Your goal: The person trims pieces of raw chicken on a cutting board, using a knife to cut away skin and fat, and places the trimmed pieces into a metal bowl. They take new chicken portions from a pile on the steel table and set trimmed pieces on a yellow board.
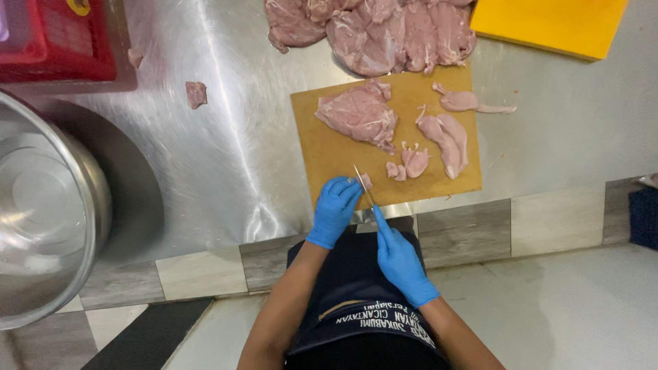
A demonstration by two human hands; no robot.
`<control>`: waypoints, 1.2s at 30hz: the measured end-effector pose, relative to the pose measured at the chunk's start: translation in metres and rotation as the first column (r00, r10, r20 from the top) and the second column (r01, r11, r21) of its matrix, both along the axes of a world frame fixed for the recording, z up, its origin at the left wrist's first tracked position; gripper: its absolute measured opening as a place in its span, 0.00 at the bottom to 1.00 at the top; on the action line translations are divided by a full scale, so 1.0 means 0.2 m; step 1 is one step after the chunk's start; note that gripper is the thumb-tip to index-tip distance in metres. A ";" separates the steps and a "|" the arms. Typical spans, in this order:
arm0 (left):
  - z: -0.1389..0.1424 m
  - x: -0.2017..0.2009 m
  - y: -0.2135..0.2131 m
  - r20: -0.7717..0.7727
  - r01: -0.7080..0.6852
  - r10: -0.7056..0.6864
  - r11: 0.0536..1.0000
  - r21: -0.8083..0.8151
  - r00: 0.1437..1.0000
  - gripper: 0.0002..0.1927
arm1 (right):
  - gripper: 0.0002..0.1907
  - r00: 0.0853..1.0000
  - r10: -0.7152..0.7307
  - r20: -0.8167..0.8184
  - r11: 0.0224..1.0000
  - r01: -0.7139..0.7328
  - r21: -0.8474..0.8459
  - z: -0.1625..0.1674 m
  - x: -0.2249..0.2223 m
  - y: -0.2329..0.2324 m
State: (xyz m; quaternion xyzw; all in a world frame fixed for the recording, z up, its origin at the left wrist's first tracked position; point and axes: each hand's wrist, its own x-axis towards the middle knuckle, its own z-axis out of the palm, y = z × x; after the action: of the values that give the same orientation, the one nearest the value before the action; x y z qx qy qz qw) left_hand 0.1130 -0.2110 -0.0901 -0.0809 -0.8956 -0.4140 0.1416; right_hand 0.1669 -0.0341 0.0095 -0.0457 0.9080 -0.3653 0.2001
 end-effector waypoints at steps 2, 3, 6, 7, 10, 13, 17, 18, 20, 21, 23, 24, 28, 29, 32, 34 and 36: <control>-0.02 0.00 -0.01 -0.012 0.005 -0.005 1.000 -0.014 1.000 0.12 | 0.32 0.999 -0.026 -0.025 0.998 0.025 -0.055 -0.03 -0.03 -0.03; -0.03 0.01 -0.01 -0.008 0.014 -0.014 1.000 -0.004 1.000 0.12 | 0.31 0.999 -0.040 -0.033 0.996 0.037 -0.084 -0.05 -0.04 -0.04; -0.06 0.02 -0.03 -0.026 0.038 -0.038 0.999 -0.003 0.999 0.12 | 0.32 0.998 -0.055 -0.001 0.994 0.055 -0.091 -0.11 -0.07 -0.08; -0.07 0.02 -0.04 -0.040 0.049 -0.050 0.999 -0.021 0.998 0.12 | 0.33 0.998 -0.045 -0.041 0.996 0.042 -0.081 -0.12 -0.06 -0.09; -0.07 0.03 -0.04 -0.029 0.036 -0.037 0.999 -0.032 0.999 0.12 | 0.33 0.998 -0.016 -0.053 1.000 0.016 -0.012 -0.10 0.00 -0.06; -0.02 0.01 -0.03 -0.007 0.020 -0.020 1.000 -0.010 1.000 0.12 | 0.33 0.997 -0.005 0.076 0.998 0.000 0.063 -0.05 0.06 0.02; 0.11 -0.01 -0.03 0.016 -0.010 0.009 0.999 0.043 1.000 0.14 | 0.31 0.995 -0.104 0.004 0.993 0.104 -0.063 -0.03 0.03 0.09; 0.14 -0.01 -0.04 0.037 -0.030 0.032 0.999 -0.032 0.999 0.21 | 0.31 0.990 -0.142 -0.014 0.984 0.139 -0.108 -0.03 0.02 0.10; 0.18 0.01 -0.05 0.075 -0.066 0.081 0.980 -0.189 0.994 0.36 | 0.29 0.986 -0.157 -0.055 0.977 0.146 -0.158 -0.02 0.01 0.12; 0.18 0.02 -0.06 0.106 -0.051 0.076 0.974 -0.223 0.991 0.31 | 0.29 0.983 -0.166 -0.079 0.972 0.150 -0.183 -0.01 0.02 0.12; 0.17 0.04 -0.07 0.169 -0.018 0.068 0.959 -0.284 0.983 0.22 | 0.29 0.980 -0.199 -0.010 0.973 0.196 -0.120 0.00 0.03 0.12; 0.16 0.05 -0.07 0.174 0.013 0.042 0.953 -0.301 0.984 0.21 | 0.30 0.976 -0.216 0.020 0.972 0.217 -0.087 0.01 0.05 0.13; 0.08 0.01 -0.02 0.226 0.179 -0.093 0.899 -0.400 0.970 0.18 | 0.29 0.967 -0.251 0.045 0.960 0.254 -0.120 0.05 0.07 0.12; 0.08 0.00 -0.01 0.250 0.235 -0.135 0.872 -0.430 0.959 0.17 | 0.30 0.969 -0.244 0.039 0.961 0.248 -0.126 0.05 0.07 0.12; 0.10 -0.06 0.03 0.122 0.024 -0.004 0.986 -0.165 0.993 0.18 | 0.30 0.974 -0.227 0.013 0.964 0.227 -0.136 0.07 0.04 0.11; 0.15 -0.08 0.03 0.142 -0.059 0.093 0.972 -0.225 0.986 0.18 | 0.30 0.978 -0.207 -0.008 0.966 0.203 -0.163 0.07 0.03 0.09; 0.21 -0.07 0.01 0.160 -0.096 0.131 0.972 -0.213 0.978 0.22 | 0.30 0.985 -0.169 -0.029 0.964 0.158 -0.214 0.08 0.01 0.06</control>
State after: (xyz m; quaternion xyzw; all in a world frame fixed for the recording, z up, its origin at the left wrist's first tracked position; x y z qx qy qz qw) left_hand 0.0980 -0.2093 -0.0488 -0.0072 -0.9453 -0.3166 0.0776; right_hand 0.1697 -0.0221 0.0245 -0.0002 0.8692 -0.4738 0.1417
